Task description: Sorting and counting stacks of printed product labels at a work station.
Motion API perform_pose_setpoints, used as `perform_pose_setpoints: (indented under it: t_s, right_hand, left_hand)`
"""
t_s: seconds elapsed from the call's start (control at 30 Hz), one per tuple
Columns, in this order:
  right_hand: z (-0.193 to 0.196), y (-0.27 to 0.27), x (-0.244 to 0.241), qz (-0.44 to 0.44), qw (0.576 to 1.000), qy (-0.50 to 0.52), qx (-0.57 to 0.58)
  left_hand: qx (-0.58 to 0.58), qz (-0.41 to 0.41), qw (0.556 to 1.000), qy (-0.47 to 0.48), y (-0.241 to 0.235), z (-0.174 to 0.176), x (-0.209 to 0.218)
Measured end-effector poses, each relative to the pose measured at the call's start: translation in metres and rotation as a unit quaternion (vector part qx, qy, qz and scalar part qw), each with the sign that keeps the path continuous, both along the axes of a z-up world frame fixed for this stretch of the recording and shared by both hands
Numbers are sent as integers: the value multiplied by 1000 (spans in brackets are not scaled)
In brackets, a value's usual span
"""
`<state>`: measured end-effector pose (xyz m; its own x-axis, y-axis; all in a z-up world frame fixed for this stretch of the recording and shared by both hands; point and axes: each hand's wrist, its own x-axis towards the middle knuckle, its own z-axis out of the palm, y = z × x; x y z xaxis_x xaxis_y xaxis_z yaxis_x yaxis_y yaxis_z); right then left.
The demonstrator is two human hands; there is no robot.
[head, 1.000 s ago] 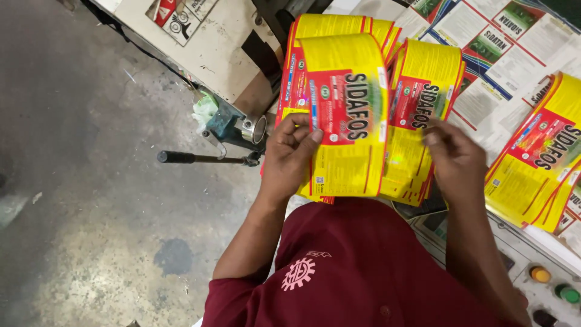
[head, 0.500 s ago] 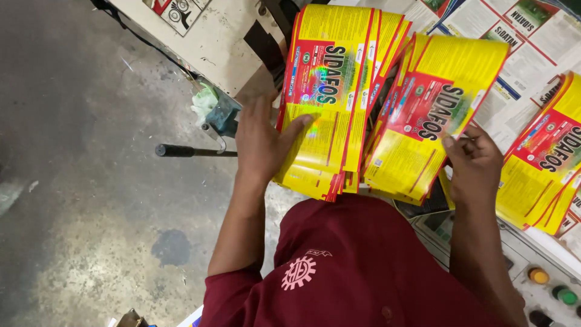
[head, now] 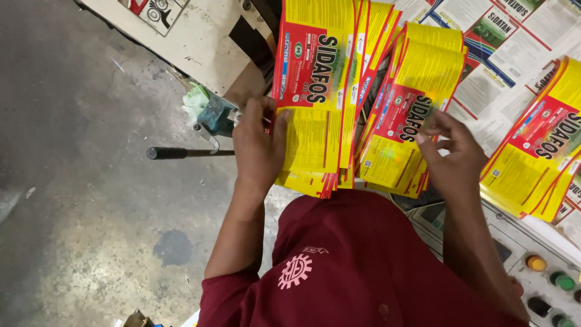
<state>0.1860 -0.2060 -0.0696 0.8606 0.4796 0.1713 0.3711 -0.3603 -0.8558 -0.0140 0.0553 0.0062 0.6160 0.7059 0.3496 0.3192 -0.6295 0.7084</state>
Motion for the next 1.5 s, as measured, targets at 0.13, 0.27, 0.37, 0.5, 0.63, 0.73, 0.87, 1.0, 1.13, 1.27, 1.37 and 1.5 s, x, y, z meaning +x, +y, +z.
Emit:
perform_pose_setpoints:
  t_s: [0.13, 0.27, 0.37, 0.5, 0.63, 0.73, 0.87, 1.0, 1.13, 1.27, 1.37, 1.5]
  right_hand:
    - [19, 15, -20, 110, 984, 108, 83]
    - [46, 37, -36, 234, 934, 214, 163]
    - [59, 47, -45, 296, 918, 199, 174]
    - [60, 47, -45, 255, 937, 200, 131]
    - [58, 45, -42, 241, 934, 224, 141]
    - [56, 43, -40, 248, 926, 238, 156]
    - [56, 43, -35, 252, 924, 243, 152]
    - [53, 41, -33, 264, 918, 248, 161]
    - [49, 40, -29, 244, 927, 242, 147]
    - [52, 40, -26, 240, 935, 229, 125]
    - [48, 38, -23, 230, 940, 226, 114]
    - [37, 29, -14, 231, 943, 217, 101]
  left_hand:
    - [-305, -67, 927, -210, -11, -9, -4]
    - [-349, -112, 876, -315, -24, -15, 6]
    - [-406, -104, 850, -320, -31, -15, 9]
    - [-446, -134, 821, -330, -36, -15, 9]
    - [-468, -145, 807, -328, -35, -26, 9]
    - [-474, -151, 800, -336, -38, -20, 12]
    - [-483, -158, 791, -340, -37, -26, 11]
    - [-478, -154, 801, -325, -37, -25, 11]
    - [-497, -155, 799, -301, -35, -14, 9]
    - [-493, -165, 801, -296, -34, -21, 9]
    - [-486, -167, 807, -289, -34, -22, 10]
    - [-484, -165, 801, -311, -33, -19, 12]
